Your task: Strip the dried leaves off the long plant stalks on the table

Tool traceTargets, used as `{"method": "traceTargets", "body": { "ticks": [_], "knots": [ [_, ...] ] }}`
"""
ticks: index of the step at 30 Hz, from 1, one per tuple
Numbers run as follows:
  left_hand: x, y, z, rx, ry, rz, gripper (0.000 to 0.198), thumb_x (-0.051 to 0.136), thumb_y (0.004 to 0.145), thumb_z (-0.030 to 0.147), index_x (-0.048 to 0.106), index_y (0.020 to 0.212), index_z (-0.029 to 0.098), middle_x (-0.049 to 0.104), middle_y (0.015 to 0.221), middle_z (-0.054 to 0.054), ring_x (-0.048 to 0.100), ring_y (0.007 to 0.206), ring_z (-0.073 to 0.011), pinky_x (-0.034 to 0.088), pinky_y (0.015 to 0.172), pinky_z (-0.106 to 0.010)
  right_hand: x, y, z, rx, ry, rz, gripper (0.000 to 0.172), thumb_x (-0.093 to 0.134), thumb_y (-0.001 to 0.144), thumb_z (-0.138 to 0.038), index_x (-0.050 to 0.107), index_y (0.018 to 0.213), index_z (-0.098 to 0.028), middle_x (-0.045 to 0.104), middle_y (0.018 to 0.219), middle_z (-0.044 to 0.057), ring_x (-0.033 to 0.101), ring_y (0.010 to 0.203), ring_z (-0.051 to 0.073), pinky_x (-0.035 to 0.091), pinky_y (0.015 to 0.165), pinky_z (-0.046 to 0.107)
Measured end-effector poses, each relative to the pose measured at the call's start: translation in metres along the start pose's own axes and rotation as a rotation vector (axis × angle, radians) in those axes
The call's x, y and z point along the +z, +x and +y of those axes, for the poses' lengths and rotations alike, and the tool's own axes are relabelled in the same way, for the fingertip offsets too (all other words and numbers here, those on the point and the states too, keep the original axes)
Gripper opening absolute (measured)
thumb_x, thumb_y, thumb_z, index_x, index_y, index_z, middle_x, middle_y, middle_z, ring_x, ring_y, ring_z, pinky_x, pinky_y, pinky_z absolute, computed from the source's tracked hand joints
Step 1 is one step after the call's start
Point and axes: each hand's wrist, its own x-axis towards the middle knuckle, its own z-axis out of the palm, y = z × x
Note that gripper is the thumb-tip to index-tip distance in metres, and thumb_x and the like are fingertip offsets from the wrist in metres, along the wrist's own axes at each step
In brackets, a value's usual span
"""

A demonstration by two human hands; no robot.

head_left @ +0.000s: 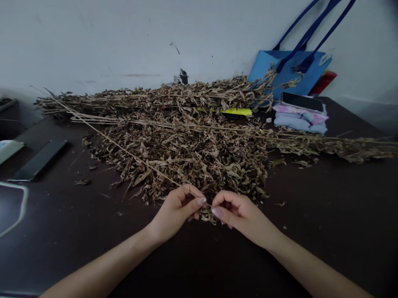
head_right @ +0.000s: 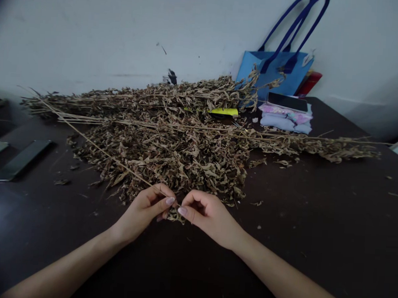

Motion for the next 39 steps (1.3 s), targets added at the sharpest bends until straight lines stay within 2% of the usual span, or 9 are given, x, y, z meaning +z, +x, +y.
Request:
{"method": "traceTargets", "body": {
  "ticks": [8, 17, 22, 27, 39],
  "knots": [
    [0.001, -0.001, -0.001, 0.004, 0.073, 0.002, 0.021, 0.055, 0.086, 0.033, 0.055, 0.085, 0.013, 0.052, 0.062, 0.002, 0.045, 0.051, -0.0073, 0.036, 0.048, -0.020, 0.003, 0.001, -0.001, -0.069, -0.134, 0.067, 0.001, 0.054, 0.081, -0.019, 0.055, 0.080, -0.019, 0.051, 0.072, -0.003, 0.045, 0.064, 0.008, 0.037, 0.058, 0.020],
    [0.000, 0.000, -0.004, 0.035, 0.096, -0.011, 0.021, 0.051, 0.088, 0.033, 0.054, 0.084, 0.013, 0.052, 0.062, 0.001, 0.045, 0.051, -0.0079, 0.035, 0.049, -0.021, 0.007, 0.000, 0.001, -0.240, -0.387, 0.176, 0.013, 0.048, 0.079, -0.008, 0.054, 0.079, -0.019, 0.051, 0.075, -0.001, 0.047, 0.066, 0.009, 0.037, 0.060, 0.022],
    [0.000, 0.000, -0.004, 0.047, 0.121, -0.015, 0.020, 0.052, 0.088, 0.033, 0.054, 0.083, 0.013, 0.051, 0.060, 0.002, 0.047, 0.051, -0.0080, 0.037, 0.050, -0.021, 0.008, -0.001, 0.004, -0.344, -0.428, 0.213, 0.016, 0.045, 0.083, -0.010, 0.057, 0.087, -0.020, 0.053, 0.081, 0.002, 0.051, 0.070, 0.010, 0.042, 0.064, 0.023],
    [0.001, -0.001, -0.004, 0.060, 0.123, -0.021, 0.019, 0.052, 0.088, 0.031, 0.055, 0.083, 0.013, 0.052, 0.063, 0.001, 0.048, 0.053, -0.0082, 0.038, 0.051, -0.021, 0.009, -0.002, 0.005, -0.434, -0.466, 0.236, 0.020, 0.042, 0.084, -0.008, 0.058, 0.090, -0.019, 0.051, 0.080, 0.002, 0.050, 0.068, 0.009, 0.040, 0.061, 0.022],
    [0.004, -0.002, -0.004, 0.054, 0.129, -0.033, 0.019, 0.051, 0.088, 0.030, 0.055, 0.083, 0.012, 0.052, 0.065, 0.001, 0.049, 0.053, -0.0087, 0.039, 0.052, -0.022, 0.010, -0.003, 0.007, -0.400, -0.474, 0.229, 0.020, 0.039, 0.086, -0.009, 0.056, 0.085, -0.019, 0.045, 0.075, 0.001, 0.045, 0.063, 0.009, 0.037, 0.057, 0.022]
  ]
}}
